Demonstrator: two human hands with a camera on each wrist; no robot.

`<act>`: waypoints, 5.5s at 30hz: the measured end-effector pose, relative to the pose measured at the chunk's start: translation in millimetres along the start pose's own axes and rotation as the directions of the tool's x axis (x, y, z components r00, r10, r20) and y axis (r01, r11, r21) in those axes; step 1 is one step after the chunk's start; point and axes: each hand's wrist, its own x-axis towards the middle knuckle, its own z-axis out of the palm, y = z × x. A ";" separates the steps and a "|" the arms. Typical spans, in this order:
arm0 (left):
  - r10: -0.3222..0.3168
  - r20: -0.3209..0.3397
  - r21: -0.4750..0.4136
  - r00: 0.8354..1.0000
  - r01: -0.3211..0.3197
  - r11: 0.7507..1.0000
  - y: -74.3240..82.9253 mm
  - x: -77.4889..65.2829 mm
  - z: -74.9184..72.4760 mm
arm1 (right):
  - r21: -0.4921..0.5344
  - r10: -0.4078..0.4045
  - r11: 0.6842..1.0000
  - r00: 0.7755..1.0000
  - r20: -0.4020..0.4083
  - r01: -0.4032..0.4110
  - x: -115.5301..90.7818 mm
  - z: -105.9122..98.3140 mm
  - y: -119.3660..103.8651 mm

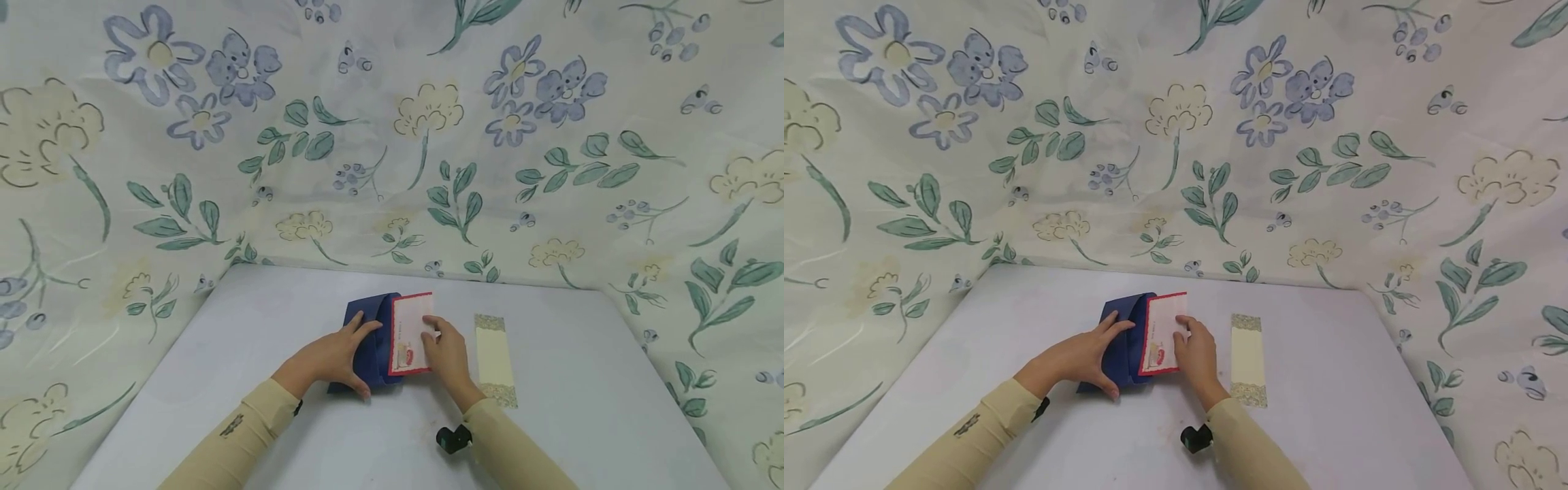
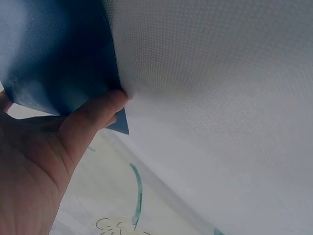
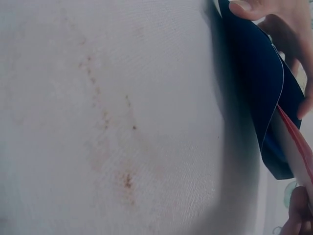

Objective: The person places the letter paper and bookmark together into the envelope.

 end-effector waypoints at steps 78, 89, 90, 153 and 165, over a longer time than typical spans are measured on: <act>-0.018 0.014 0.025 1.000 0.017 1.000 6.2 -5.0 -4.5 | -0.032 -0.061 0.997 0.991 0.121 0.065 -2.8 43.7 -18.6; -0.029 0.015 0.049 0.999 0.029 0.998 6.9 -4.7 -4.8 | -0.057 -0.097 0.993 0.989 0.110 0.103 -4.0 45.8 -19.1; -0.033 0.015 0.050 0.999 0.033 0.998 6.4 -5.2 -4.7 | -0.045 -0.099 0.993 0.988 0.117 0.104 -4.0 45.4 -19.2; 0.010 0.012 0.045 1.000 -0.011 0.999 4.8 -2.3 -4.1 | -0.029 -0.121 0.992 0.987 0.109 0.125 -5.7 40.4 -15.2; 0.005 0.019 0.061 1.000 -0.006 0.998 5.4 -0.3 -2.6 | -0.063 -0.111 0.991 0.991 0.079 0.116 -5.9 33.8 -8.0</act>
